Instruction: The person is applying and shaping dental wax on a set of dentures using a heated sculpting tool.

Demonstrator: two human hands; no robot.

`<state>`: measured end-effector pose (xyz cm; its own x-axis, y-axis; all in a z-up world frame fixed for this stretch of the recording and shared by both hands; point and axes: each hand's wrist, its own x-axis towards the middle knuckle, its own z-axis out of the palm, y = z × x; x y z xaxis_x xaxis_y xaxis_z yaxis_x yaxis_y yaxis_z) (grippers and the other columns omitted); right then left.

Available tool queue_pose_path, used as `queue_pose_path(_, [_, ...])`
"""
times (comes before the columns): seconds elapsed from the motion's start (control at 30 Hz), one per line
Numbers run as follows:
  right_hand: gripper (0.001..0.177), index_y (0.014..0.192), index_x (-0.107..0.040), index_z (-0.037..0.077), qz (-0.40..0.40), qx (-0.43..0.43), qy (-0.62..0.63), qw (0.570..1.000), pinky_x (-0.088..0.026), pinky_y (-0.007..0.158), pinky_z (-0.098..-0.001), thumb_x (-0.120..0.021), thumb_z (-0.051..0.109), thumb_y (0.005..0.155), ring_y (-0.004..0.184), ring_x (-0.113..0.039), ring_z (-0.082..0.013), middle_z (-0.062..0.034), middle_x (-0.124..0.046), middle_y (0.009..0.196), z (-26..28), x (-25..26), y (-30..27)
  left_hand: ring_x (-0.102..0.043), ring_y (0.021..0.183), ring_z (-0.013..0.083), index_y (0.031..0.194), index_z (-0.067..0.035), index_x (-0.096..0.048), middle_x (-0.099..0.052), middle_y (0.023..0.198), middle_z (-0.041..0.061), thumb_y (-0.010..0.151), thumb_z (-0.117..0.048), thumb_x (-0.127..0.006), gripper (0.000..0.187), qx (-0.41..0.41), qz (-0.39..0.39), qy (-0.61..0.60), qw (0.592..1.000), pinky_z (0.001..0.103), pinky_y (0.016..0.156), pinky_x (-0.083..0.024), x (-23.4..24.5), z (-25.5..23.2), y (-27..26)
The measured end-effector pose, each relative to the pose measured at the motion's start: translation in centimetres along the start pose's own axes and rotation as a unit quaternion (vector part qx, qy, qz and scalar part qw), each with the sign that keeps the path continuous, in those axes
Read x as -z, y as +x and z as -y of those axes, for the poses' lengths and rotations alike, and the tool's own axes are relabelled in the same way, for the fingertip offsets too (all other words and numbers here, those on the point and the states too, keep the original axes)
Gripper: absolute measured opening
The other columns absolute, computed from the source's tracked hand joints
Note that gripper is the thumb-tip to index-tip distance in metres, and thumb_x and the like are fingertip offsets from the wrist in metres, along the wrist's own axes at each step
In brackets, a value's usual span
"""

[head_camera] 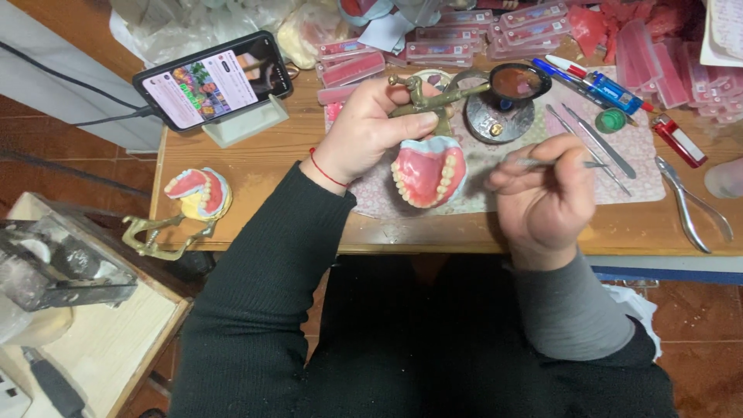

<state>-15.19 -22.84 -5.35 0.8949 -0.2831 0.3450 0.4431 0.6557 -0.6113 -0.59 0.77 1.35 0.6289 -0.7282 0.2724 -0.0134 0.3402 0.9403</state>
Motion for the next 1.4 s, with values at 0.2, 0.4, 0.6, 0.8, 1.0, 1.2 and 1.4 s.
queue_pose_path(0.2, [0.036, 0.113, -0.055, 0.004, -0.053, 0.033, -0.008, 0.998, -0.059, 0.081, -0.0433, -0.045, 0.037, 0.122, 0.087, -0.072, -0.0325, -0.0217, -0.073, 0.102, 1.5, 2.4, 0.2, -0.065, 0.106, 0.0095, 0.134, -0.001, -0.064, -0.071, 0.120, 0.002, 0.103, -0.003, -0.069, 0.032, -0.022, -0.025, -0.035, 0.999, 0.028, 0.097, -0.055, 0.6, 0.8, 0.2])
queue_pose_path(0.4, [0.036, 0.112, -0.057, 0.002, -0.098, 0.084, -0.088, 0.988, -0.060, 0.078, -0.0421, -0.051, 0.036, 0.120, 0.080, -0.070, -0.0318, -0.0240, -0.072, 0.098, 2.2, 4.7, 0.5, -0.067, 0.112, 0.0129, 0.131, -0.002, -0.064, -0.072, 0.121, 0.005, 0.103, -0.006, -0.069, 0.028, -0.059, -0.051, -0.081, 0.994, 0.029, 0.103, -0.054, 1.3, 1.0, 0.4])
queue_pose_path(0.6, [0.039, 0.106, -0.058, -0.002, -0.117, 0.105, -0.148, 0.976, -0.060, 0.071, -0.0390, -0.053, 0.034, 0.121, 0.075, -0.069, -0.0304, -0.0242, -0.069, 0.091, 2.1, 3.7, 0.5, -0.068, 0.102, 0.0146, 0.122, 0.002, -0.068, -0.072, 0.111, 0.008, 0.110, -0.012, -0.063, 0.019, -0.108, -0.062, -0.135, 0.983, 0.031, 0.098, -0.054, 1.6, 1.1, 0.2])
queue_pose_path(0.8, [0.040, 0.104, -0.058, -0.003, -0.106, 0.110, -0.168, 0.974, -0.058, 0.069, -0.0377, -0.054, 0.033, 0.121, 0.072, -0.067, -0.0296, -0.0236, -0.067, 0.089, 1.9, 3.6, 0.1, -0.069, 0.101, 0.0157, 0.119, 0.002, -0.069, -0.074, 0.110, 0.008, 0.109, -0.014, -0.061, 0.021, -0.116, -0.089, -0.153, 0.977, 0.032, 0.096, -0.055, 1.6, 1.2, 0.1])
queue_pose_path(1.0, [0.039, 0.103, -0.056, -0.003, -0.105, 0.097, -0.162, 0.976, -0.059, 0.068, -0.0375, -0.054, 0.032, 0.121, 0.073, -0.067, -0.0290, -0.0213, -0.065, 0.089, 1.8, 3.2, 0.1, -0.070, 0.096, 0.0152, 0.117, 0.001, -0.069, -0.074, 0.107, 0.009, 0.110, -0.016, -0.061, 0.020, -0.114, -0.095, -0.179, 0.973, 0.032, 0.091, -0.057, 2.0, 1.8, 0.1])
queue_pose_path(1.2, [0.040, 0.102, -0.055, -0.003, -0.091, 0.100, -0.172, 0.976, -0.058, 0.067, -0.0368, -0.053, 0.032, 0.121, 0.072, -0.067, -0.0278, -0.0201, -0.064, 0.087, 1.8, 2.8, 0.2, -0.069, 0.096, 0.0150, 0.116, 0.002, -0.067, -0.073, 0.107, 0.009, 0.112, -0.016, -0.059, 0.020, -0.125, -0.111, -0.215, 0.962, 0.031, 0.091, -0.056, 2.1, 2.5, 0.0])
queue_pose_path(1.4, [0.040, 0.103, -0.056, -0.002, -0.090, 0.087, -0.164, 0.978, -0.058, 0.066, -0.0363, -0.055, 0.033, 0.121, 0.073, -0.068, -0.0271, -0.0175, -0.063, 0.088, 1.6, 2.5, 0.4, -0.069, 0.102, 0.0158, 0.120, 0.004, -0.062, -0.072, 0.113, 0.010, 0.111, -0.015, -0.054, 0.023, -0.104, -0.176, -0.250, 0.946, 0.032, 0.095, -0.055, -0.7, 0.9, -1.6])
